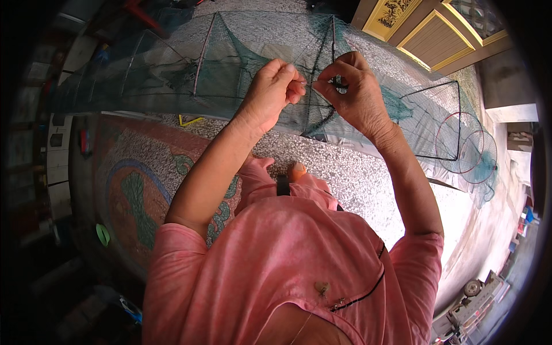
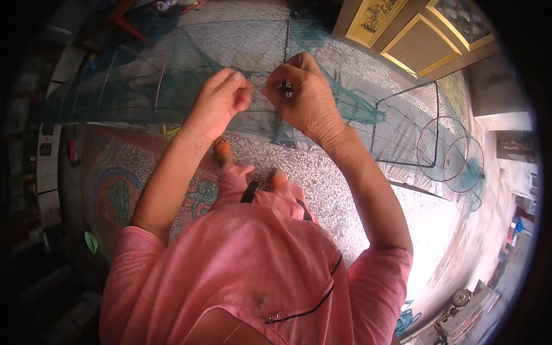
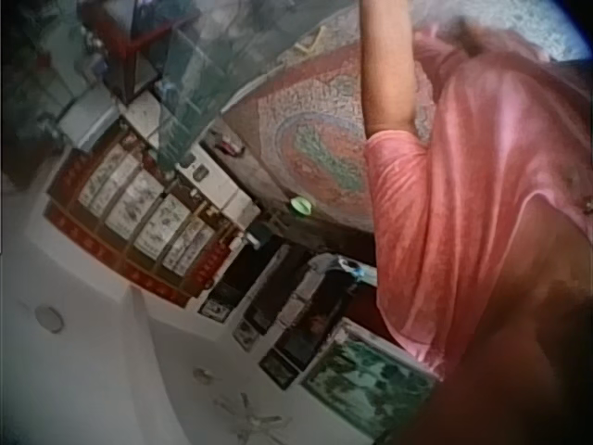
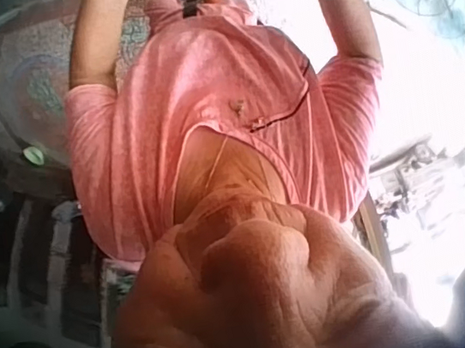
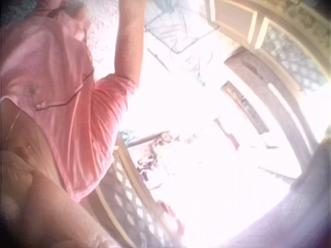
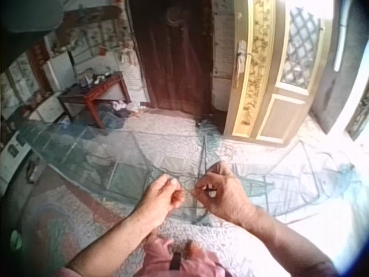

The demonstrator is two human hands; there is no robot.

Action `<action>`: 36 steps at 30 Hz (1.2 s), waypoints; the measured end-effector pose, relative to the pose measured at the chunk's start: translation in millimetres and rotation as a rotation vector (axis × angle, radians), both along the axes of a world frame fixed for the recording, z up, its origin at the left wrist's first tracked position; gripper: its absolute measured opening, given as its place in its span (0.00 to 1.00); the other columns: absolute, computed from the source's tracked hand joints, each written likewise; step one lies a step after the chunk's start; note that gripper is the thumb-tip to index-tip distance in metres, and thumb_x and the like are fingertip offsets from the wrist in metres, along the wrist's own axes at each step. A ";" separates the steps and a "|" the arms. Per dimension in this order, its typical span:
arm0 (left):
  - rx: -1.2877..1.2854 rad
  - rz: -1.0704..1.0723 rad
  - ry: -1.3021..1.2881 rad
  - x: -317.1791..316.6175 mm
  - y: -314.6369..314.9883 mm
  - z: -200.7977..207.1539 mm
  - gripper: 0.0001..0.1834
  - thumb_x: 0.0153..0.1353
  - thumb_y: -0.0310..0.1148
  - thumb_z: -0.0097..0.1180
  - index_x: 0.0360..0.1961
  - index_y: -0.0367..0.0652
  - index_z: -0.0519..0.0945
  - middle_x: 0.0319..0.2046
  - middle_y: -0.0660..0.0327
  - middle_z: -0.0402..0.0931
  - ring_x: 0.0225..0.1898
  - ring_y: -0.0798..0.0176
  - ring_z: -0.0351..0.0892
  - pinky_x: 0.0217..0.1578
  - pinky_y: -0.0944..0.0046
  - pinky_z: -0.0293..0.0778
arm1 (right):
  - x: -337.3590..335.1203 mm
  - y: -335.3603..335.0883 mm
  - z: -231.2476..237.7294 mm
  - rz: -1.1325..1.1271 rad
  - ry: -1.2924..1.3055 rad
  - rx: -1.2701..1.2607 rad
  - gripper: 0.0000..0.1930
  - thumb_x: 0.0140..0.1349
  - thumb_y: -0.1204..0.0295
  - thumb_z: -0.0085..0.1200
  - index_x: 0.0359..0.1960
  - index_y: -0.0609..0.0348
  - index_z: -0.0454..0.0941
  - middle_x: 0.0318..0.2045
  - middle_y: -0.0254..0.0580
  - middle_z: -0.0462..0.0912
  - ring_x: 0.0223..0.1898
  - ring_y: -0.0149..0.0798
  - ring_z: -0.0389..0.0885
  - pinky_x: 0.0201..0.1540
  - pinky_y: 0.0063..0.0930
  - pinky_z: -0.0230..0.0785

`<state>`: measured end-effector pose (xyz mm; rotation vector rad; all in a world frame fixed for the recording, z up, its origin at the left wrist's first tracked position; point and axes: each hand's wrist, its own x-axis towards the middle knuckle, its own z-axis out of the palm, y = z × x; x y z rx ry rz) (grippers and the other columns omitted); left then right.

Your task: The person uses a netting needle and thread to repair or assemble a large green mesh fishing net laid out on the floor. They join sections of the mesh by threading and tying knots by hand.

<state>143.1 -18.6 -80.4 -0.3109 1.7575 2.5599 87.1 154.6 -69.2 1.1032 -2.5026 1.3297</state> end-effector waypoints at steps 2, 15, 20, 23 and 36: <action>0.035 -0.052 0.004 0.3 -6.4 -6.5 0.09 0.67 0.31 0.41 0.32 0.38 0.69 0.28 0.58 0.74 0.23 0.71 0.72 0.23 0.73 0.69 | 1.2 -1.0 4.7 0.011 0.038 0.069 0.06 0.49 0.73 0.60 0.28 0.56 0.78 0.32 0.40 0.73 0.34 0.43 0.74 0.36 0.33 0.70; -0.793 -0.266 0.395 12.5 25.3 4.1 0.11 0.60 0.29 0.54 0.44 0.44 0.72 0.29 0.64 0.71 0.30 0.72 0.69 0.34 0.72 0.68 | -16.7 -20.4 127.2 0.294 0.027 -0.918 0.09 0.67 0.68 0.41 0.33 0.57 0.71 0.18 0.29 0.70 0.16 0.23 0.68 0.18 0.16 0.61; -0.412 -0.309 0.284 2.7 21.4 17.1 0.06 0.62 0.30 0.51 0.38 0.41 0.75 0.32 0.68 0.71 0.30 0.77 0.67 0.33 0.75 0.66 | -13.0 37.4 136.5 0.224 0.109 -0.604 0.08 0.66 0.68 0.44 0.36 0.60 0.73 0.22 0.33 0.76 0.23 0.25 0.75 0.25 0.16 0.66; -0.095 -0.198 0.112 4.0 3.9 20.8 0.06 0.61 0.32 0.50 0.32 0.42 0.74 0.27 0.68 0.72 0.30 0.74 0.69 0.34 0.73 0.66 | -10.3 65.3 122.1 -0.109 0.355 0.054 0.09 0.64 0.70 0.49 0.40 0.60 0.77 0.26 0.35 0.81 0.32 0.27 0.79 0.36 0.21 0.71; 0.015 -0.086 0.059 -13.2 2.5 27.0 0.07 0.64 0.30 0.43 0.31 0.41 0.72 0.40 0.55 0.75 0.38 0.63 0.76 0.40 0.65 0.70 | -5.6 87.6 74.7 -0.044 -0.139 -0.211 0.03 0.60 0.73 0.53 0.34 0.57 0.75 0.30 0.34 0.77 0.32 0.28 0.76 0.31 0.23 0.69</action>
